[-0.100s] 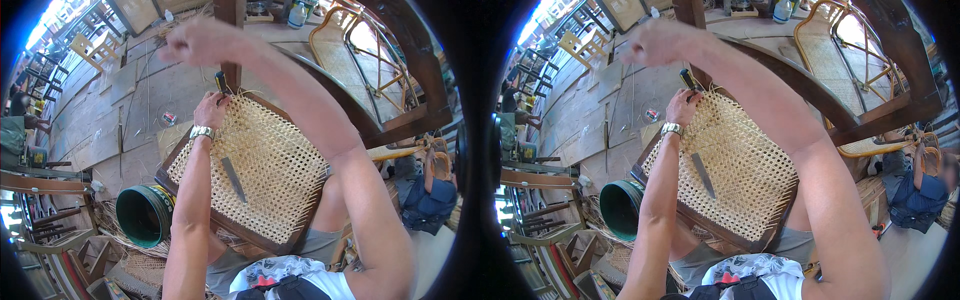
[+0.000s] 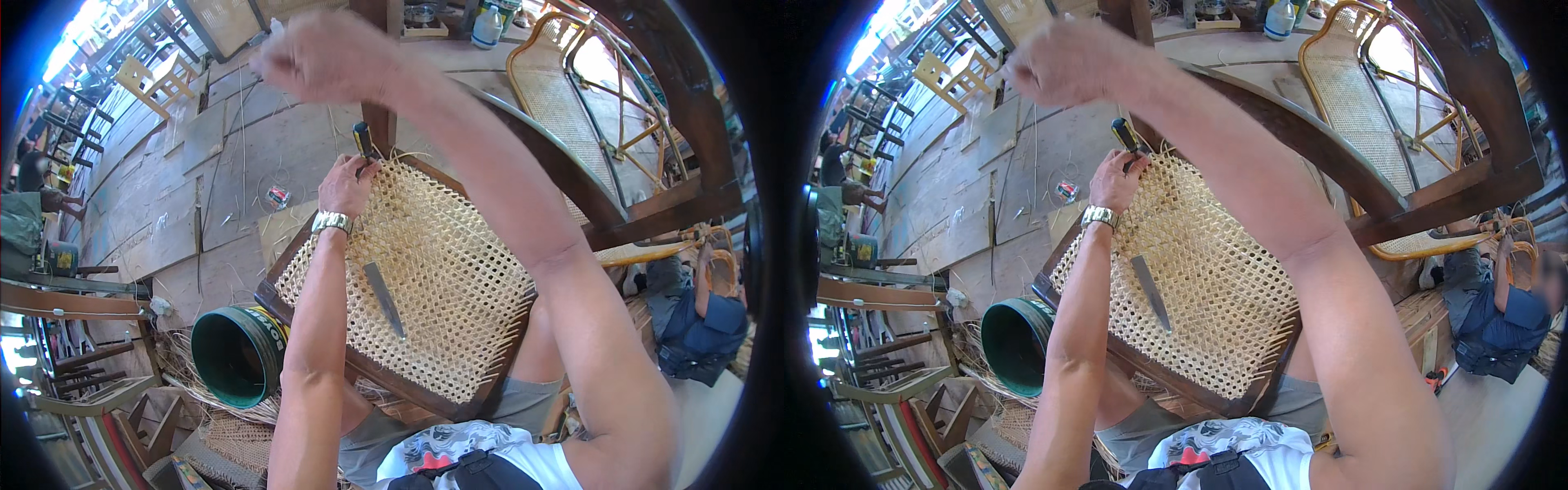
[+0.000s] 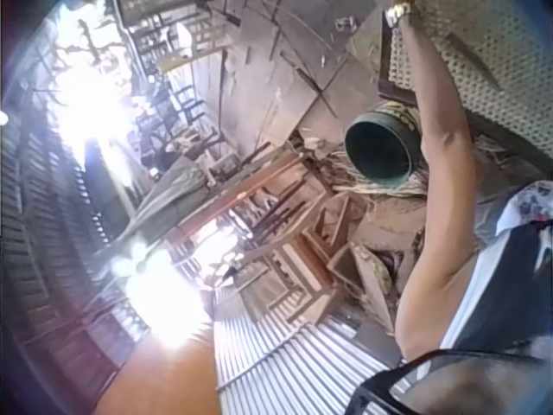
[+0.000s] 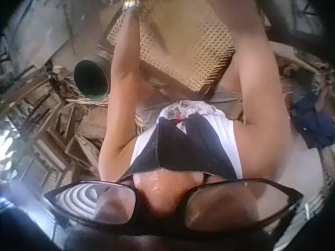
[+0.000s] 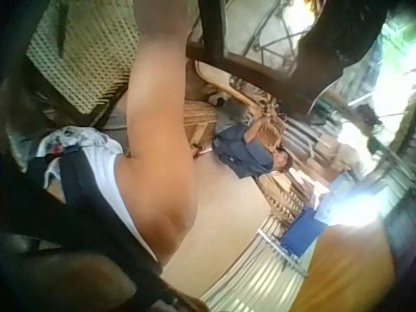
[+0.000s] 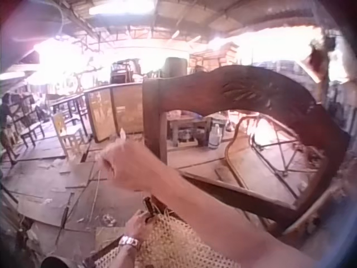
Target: Repairing or reweaving the cane seat of a wooden chair using pliers and mallet.
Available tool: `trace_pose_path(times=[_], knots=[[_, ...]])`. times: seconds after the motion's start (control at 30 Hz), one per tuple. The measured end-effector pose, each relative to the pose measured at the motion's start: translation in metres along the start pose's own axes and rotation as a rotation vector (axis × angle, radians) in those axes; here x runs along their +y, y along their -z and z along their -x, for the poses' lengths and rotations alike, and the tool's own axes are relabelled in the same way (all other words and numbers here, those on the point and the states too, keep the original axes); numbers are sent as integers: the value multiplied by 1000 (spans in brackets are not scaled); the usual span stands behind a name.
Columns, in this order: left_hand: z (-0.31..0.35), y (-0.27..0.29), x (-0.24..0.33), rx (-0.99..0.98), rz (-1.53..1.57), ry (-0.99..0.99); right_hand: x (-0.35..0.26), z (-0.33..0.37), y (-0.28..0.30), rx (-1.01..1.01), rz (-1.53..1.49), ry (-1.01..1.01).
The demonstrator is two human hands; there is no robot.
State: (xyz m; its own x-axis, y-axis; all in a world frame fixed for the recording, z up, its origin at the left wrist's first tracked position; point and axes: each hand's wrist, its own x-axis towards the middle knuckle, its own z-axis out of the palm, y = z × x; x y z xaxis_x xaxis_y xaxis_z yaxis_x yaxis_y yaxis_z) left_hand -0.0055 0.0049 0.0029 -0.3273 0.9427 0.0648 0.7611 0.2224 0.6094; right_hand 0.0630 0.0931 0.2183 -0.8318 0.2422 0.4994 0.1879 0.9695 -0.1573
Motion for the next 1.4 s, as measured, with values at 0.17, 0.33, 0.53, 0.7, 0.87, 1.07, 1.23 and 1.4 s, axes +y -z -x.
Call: trace_pose_path(times=[0.17, 0.33, 0.53, 0.7, 0.87, 1.07, 1.23, 1.4], knots=[[-1, -17, -14, 128, 8, -103, 13, 42, -54, -347, -149, 20], [6, -1, -37, 88, -46, -48, -11, 136, -39, 55, -490, -101], [-1, -5, 15, 24, -18, 20, 94, 236, -111, 365, -108, -484], [3, -7, 21, -11, -264, 217, 95, 211, -119, -103, -530, -914], [-5, -4, 26, -108, -284, 220, 117, 219, -143, -33, -519, -955], [-4, -4, 22, -99, -234, 221, 114, 218, -147, -14, -644, -949], [-6, -5, 25, -113, -229, 215, 112, 218, -141, -29, -603, -960], [-3, -3, 18, -146, -244, 220, 101, 219, -124, 13, -285, -708]])
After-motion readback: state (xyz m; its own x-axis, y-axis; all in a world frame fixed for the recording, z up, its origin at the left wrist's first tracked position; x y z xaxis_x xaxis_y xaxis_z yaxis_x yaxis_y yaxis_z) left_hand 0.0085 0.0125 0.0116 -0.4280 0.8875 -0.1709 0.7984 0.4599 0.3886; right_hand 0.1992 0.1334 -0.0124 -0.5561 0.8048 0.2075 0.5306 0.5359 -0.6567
